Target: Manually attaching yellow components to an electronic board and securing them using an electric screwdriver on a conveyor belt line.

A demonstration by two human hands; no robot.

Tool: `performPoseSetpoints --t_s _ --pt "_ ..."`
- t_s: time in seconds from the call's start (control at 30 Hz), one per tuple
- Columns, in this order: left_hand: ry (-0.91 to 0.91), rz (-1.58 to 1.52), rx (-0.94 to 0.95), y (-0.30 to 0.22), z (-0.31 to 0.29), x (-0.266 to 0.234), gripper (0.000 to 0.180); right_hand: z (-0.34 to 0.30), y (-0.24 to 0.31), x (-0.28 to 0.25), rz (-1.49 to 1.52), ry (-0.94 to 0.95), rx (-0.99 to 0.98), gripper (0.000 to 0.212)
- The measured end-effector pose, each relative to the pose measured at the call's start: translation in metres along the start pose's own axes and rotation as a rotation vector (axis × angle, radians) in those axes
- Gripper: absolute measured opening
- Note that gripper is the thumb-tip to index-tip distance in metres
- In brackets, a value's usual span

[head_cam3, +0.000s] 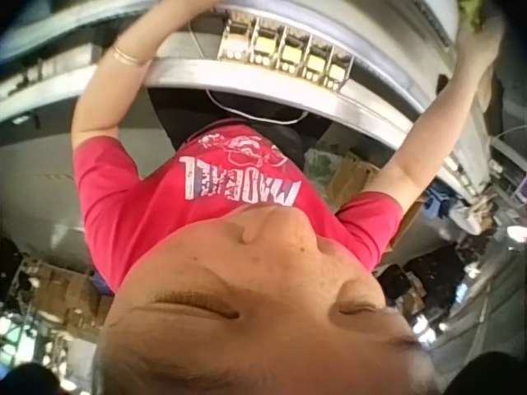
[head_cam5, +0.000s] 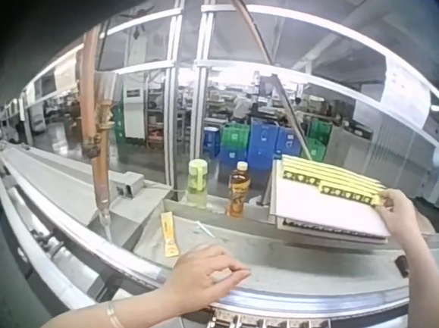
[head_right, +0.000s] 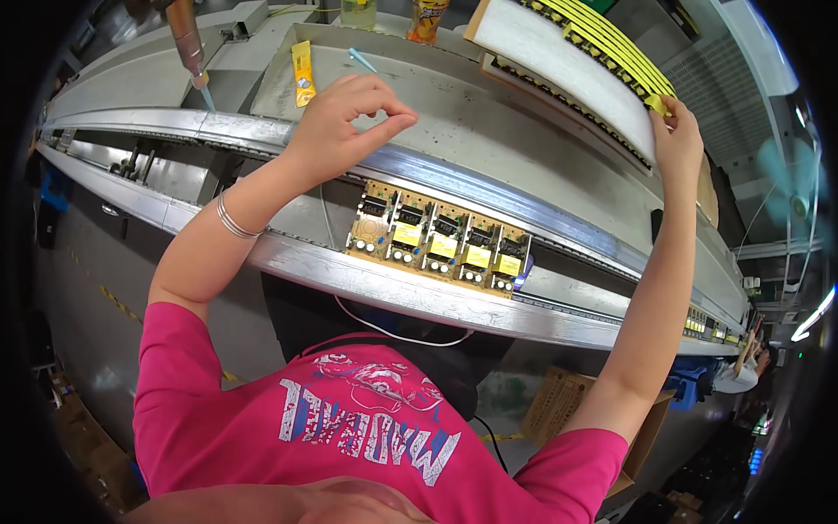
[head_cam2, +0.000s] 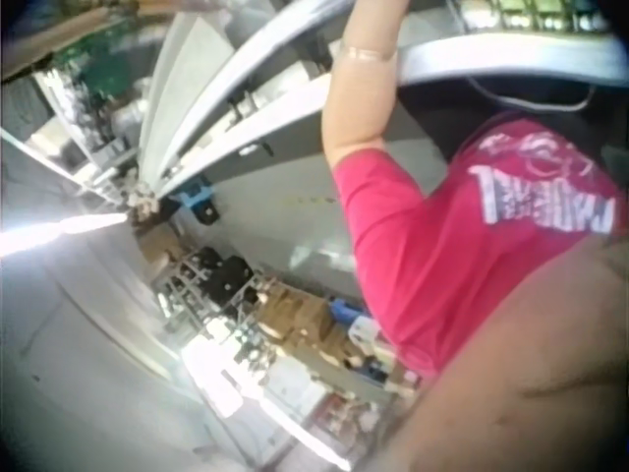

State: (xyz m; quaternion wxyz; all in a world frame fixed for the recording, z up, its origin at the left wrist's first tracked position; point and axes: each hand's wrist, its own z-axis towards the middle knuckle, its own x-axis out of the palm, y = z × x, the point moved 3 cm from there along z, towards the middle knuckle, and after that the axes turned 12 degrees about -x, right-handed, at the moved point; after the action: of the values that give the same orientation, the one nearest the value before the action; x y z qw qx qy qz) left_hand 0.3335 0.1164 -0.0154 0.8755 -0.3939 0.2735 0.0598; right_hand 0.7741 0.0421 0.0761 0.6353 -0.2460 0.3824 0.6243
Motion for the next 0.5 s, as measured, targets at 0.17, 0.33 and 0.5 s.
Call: performPoseSetpoints --t_s 0.17,0.33,0.5 --pt "-0.037 0.04 0.044 0.006 -0.006 -0.002 0.02 -0.02 0.011 0.005 -0.095 -0.128 -0.095 0.034" --pt "-0.104 0.056 0.035 0.012 -0.011 -0.007 0.025 -0.039 0.035 -0.005 0.095 -0.393 -0.062 0.036" --pt "-0.161 0.061 0.031 0.016 -0.018 -0.016 0.018 -0.088 0.147 0.003 0.43 -0.408 -0.148 0.031"
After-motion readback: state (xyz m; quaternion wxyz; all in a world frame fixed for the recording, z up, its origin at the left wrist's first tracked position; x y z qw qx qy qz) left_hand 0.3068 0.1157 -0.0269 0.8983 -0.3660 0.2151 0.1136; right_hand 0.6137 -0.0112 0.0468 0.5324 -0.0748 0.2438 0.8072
